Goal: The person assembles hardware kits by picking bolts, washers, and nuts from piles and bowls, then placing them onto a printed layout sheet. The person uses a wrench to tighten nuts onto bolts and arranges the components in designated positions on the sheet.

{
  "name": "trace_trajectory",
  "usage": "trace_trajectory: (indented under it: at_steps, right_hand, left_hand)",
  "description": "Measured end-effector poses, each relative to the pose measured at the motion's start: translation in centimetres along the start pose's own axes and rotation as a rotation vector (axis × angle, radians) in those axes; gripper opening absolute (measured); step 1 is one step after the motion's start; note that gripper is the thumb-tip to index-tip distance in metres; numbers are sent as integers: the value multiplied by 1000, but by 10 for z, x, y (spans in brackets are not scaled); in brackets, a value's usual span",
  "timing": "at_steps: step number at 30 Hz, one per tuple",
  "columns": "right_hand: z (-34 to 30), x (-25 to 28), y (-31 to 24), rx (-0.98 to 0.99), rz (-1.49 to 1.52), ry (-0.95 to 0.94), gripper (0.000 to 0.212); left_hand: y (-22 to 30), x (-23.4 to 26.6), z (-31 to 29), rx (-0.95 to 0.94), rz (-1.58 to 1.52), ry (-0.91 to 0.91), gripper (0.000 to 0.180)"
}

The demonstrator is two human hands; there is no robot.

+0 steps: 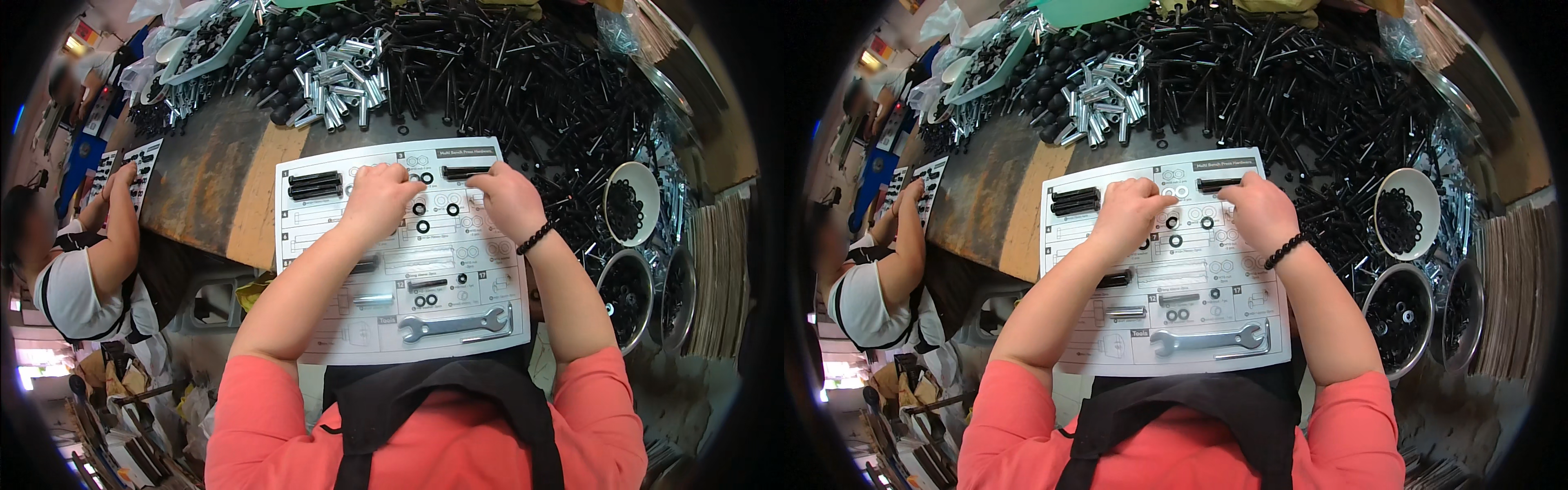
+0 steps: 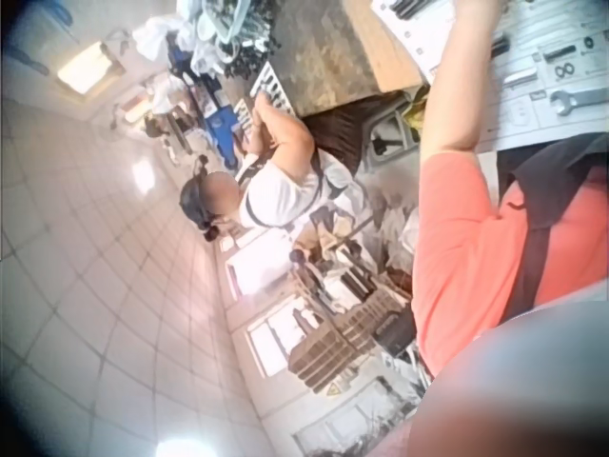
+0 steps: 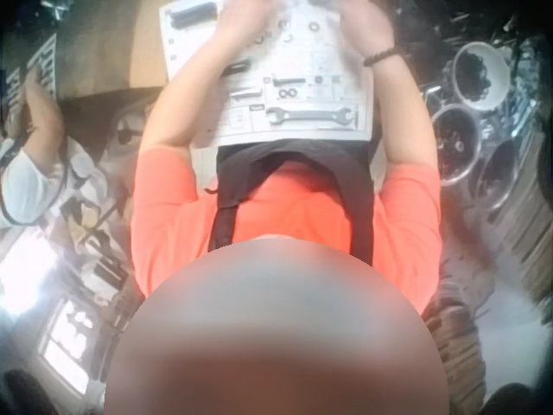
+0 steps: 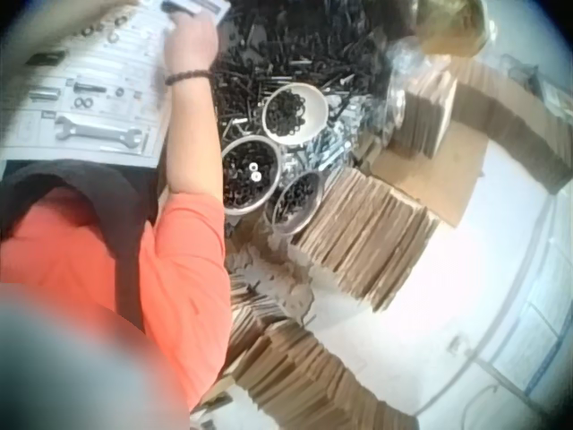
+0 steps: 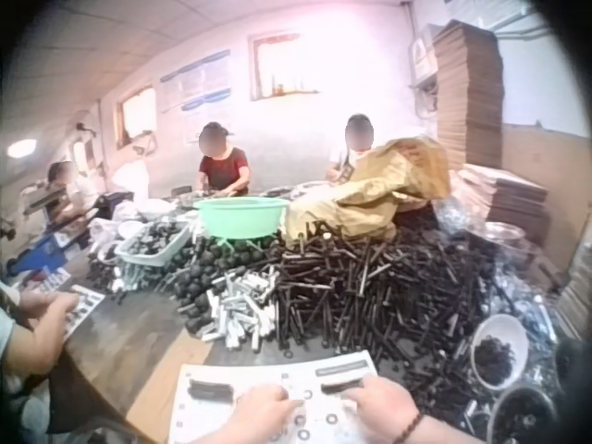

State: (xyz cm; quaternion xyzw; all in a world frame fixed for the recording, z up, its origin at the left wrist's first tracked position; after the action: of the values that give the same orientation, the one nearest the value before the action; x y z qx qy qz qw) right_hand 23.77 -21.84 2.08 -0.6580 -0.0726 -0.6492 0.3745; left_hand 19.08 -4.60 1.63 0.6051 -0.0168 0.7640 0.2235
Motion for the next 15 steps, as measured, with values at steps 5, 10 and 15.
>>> trace_trajectory:
  at_steps: [5, 10, 15]
  right_hand:
    - [-24, -20, -9, 37, 0, -131, 26]
    - [-27, -21, -10, 22, -1, -123, 27]
    - [-26, -20, -8, 37, -19, -43, 30]
  left_hand:
    - [28, -11, 3, -100, -1, -82, 30]
    - [21, 3, -7, -70, 36, -77, 30]
    - [10, 2, -26, -21, 48, -106, 32]
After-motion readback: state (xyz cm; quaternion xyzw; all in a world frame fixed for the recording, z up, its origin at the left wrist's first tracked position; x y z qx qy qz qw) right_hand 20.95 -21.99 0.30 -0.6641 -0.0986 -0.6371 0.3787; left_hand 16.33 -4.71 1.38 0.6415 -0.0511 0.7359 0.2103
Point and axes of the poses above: each hand's wrist, its own z-axis towards the middle knuckle, its own x-axis out of the back of the hand, y = z × x, the point moved 6 cm from there along z, towards the middle knuckle, and after that the axes turned 3 degrees about x, right-handed, at the moved point
